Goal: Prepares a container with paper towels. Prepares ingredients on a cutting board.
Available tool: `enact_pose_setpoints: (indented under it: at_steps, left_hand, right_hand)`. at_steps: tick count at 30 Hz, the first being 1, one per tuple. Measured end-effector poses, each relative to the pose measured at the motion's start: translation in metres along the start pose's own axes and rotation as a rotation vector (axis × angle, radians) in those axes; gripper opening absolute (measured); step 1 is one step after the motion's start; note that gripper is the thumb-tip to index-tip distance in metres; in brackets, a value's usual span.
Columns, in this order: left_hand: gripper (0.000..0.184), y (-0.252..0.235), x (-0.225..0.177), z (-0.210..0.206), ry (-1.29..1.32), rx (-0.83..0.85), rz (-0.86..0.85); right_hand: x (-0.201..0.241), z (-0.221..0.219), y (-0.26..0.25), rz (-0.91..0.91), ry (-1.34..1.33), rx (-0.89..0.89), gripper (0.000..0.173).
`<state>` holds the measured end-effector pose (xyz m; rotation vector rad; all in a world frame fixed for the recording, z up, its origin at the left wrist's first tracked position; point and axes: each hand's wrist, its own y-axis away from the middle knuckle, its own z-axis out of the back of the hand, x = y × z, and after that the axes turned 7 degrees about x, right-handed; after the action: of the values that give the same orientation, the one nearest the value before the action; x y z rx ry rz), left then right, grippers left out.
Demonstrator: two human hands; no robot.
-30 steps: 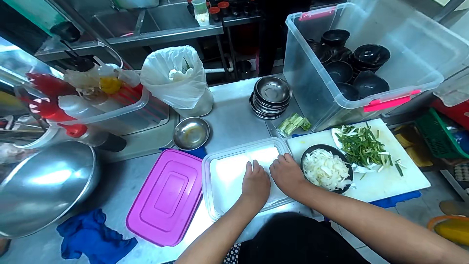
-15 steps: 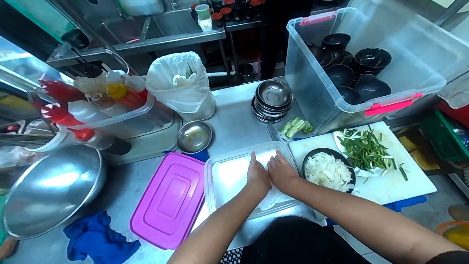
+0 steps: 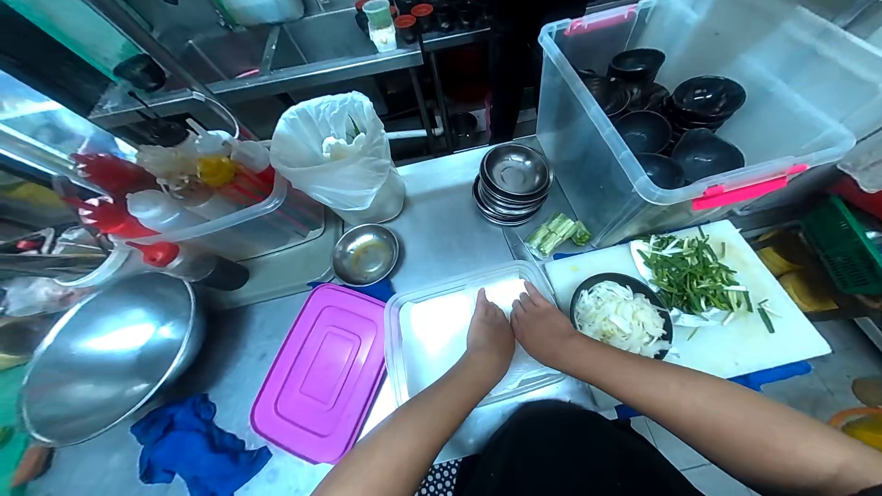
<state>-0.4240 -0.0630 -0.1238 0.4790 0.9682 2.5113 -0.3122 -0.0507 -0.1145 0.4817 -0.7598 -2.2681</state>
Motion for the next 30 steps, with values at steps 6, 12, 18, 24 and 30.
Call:
enact_pose_setpoints:
  at_steps: [6, 12, 18, 24, 30]
  left_hand:
    - [0.079, -0.008, 0.001, -0.006, 0.039, 0.067, -0.028]
    - [0.109, -0.012, 0.000, -0.016, -0.002, 0.065, 0.006]
    - [0.110, -0.011, -0.006, -0.016, -0.046, 0.072, 0.036]
    - [0.071, -0.005, -0.003, -0.013, -0.027, 0.053, 0.018]
    - [0.057, -0.010, -0.006, -0.015, -0.009, 0.014, 0.017]
  right_hand:
    - [0.000, 0.006, 0.009, 0.092, -0.068, 0.125, 0.039]
    - [-0.001, -0.013, 0.000, 0.079, -0.028, 0.105, 0.027]
    - [-0.002, -0.018, -0.002, 0.079, 0.047, 0.075, 0.033]
    - [-0.011, -0.012, 0.016, 0.187, -0.175, 0.031, 0.024]
    - [-0.009, -0.013, 0.022, 0.259, -0.449, 0.216, 0.039]
